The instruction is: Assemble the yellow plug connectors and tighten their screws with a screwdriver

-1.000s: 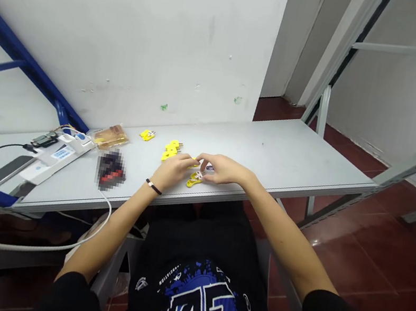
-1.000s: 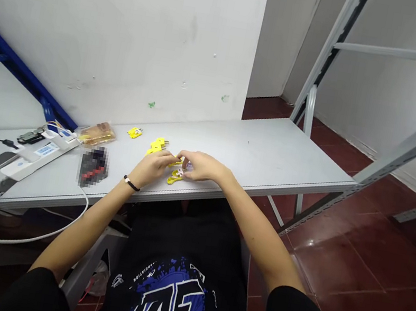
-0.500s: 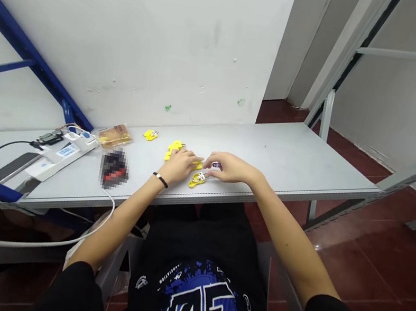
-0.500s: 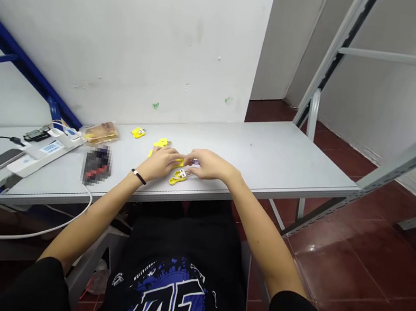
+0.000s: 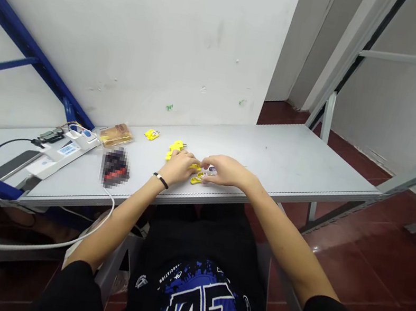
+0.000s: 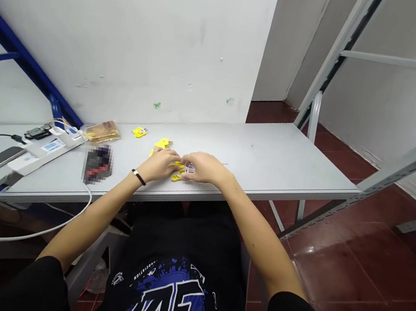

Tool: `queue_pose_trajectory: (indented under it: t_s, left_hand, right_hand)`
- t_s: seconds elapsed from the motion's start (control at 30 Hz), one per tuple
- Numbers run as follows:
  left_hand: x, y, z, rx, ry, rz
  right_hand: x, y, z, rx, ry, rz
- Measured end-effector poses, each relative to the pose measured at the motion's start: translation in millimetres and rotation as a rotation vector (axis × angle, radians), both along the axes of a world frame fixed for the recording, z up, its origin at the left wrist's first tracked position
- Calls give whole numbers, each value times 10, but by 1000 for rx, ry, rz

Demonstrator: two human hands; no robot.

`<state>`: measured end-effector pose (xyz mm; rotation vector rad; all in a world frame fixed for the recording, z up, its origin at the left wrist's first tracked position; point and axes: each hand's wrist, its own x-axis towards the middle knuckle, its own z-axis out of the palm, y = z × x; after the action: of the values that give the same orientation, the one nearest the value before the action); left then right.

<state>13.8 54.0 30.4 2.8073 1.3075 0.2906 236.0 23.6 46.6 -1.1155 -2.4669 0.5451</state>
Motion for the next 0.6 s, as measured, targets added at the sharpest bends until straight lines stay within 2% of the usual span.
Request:
queue_pose_trajectory:
  t_s: [0.17,0.23,0.3,0.43,0.6]
  left_hand:
    - [-8,-151,126,36,-246,34]
    - [17,-275,173,-13,-345,-9]
    - [58,-399,180,-58,-358,-57]
    - [134,-541,75,-73,-300,-55]
    - [163,-539,-79,-40,-327,-26]
  right_hand:
    - [171,-44,152,105,197,-113]
    - [258,-56,214,133,273,-173]
    - [325,-62,257,141,312,-211]
    - [364,-60,274,139,340,-219]
    - [331,-51,250,151,309,-196]
